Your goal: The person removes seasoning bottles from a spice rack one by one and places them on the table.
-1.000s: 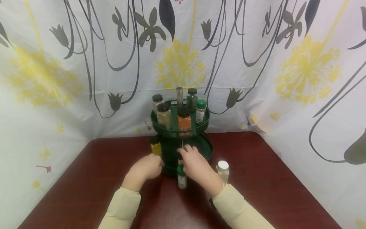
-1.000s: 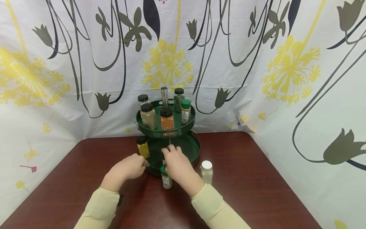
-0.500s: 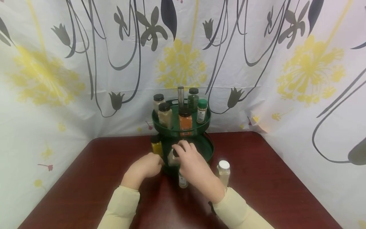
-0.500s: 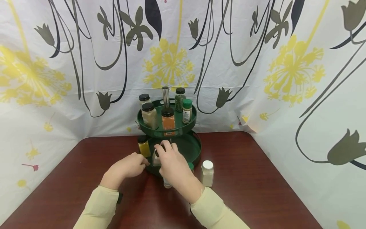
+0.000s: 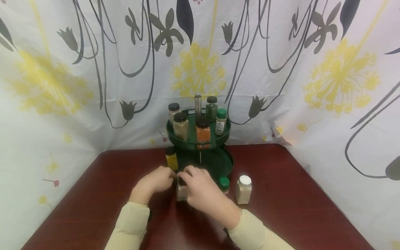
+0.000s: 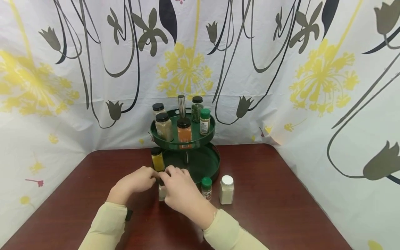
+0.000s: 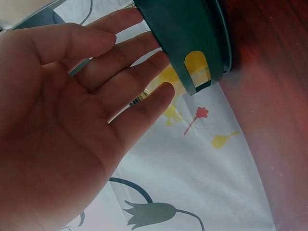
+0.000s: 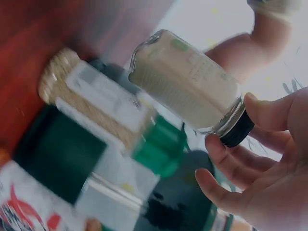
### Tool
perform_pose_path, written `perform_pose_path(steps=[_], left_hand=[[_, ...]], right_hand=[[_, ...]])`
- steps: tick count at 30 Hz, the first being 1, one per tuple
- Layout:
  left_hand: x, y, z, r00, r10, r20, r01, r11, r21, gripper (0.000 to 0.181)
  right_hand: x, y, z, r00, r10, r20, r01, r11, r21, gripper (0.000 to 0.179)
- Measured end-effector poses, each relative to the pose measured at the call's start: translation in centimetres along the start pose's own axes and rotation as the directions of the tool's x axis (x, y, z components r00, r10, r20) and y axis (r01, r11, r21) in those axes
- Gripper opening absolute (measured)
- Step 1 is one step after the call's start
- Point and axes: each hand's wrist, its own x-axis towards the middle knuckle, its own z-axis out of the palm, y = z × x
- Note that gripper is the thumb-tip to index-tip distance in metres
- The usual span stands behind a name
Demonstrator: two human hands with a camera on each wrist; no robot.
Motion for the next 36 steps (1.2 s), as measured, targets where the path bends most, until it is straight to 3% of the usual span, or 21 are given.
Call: perform_pose_path(steps=[6, 17, 22, 27, 36], left_hand=[[-0.2, 0.3, 0.2, 1.000, 0.006, -0.014, -0.006, 1.000, 0.009, 0.030], [0.0, -1.5, 0.0, 0.994, 0.098, -0.044, -0.096, 0.994, 0.052, 0.033], [0.0, -3.0, 0.2, 0.998, 0.051, -0.036, -0.047, 0.993, 0.110, 0.041], [0.0, -4.2, 1.3, 0.999, 0.041, -0.024, -0.038, 0.993, 0.108, 0.044], [-0.5, -4.2, 1.9, 0.998, 0.029, -0.055, -0.025, 0.996, 0.086, 0.048]], right_hand=[[0.0, -0.1, 2.0, 0.997, -0.059, 0.051, 0.062, 0.996, -0.066, 0.038], [0.7, -0.3, 2.8, 0.990, -0.141, -0.018, 0.137, 0.981, -0.135, 0.030], [1.0, -0.3, 2.6, 0.990, -0.138, 0.011, 0.138, 0.977, -0.162, 0.029], [1.0, -0.3, 2.4, 0.994, -0.108, 0.035, 0.112, 0.980, -0.165, 0.030], [0.9, 0.0, 1.9, 0.996, -0.088, 0.019, 0.090, 0.986, -0.143, 0.030]])
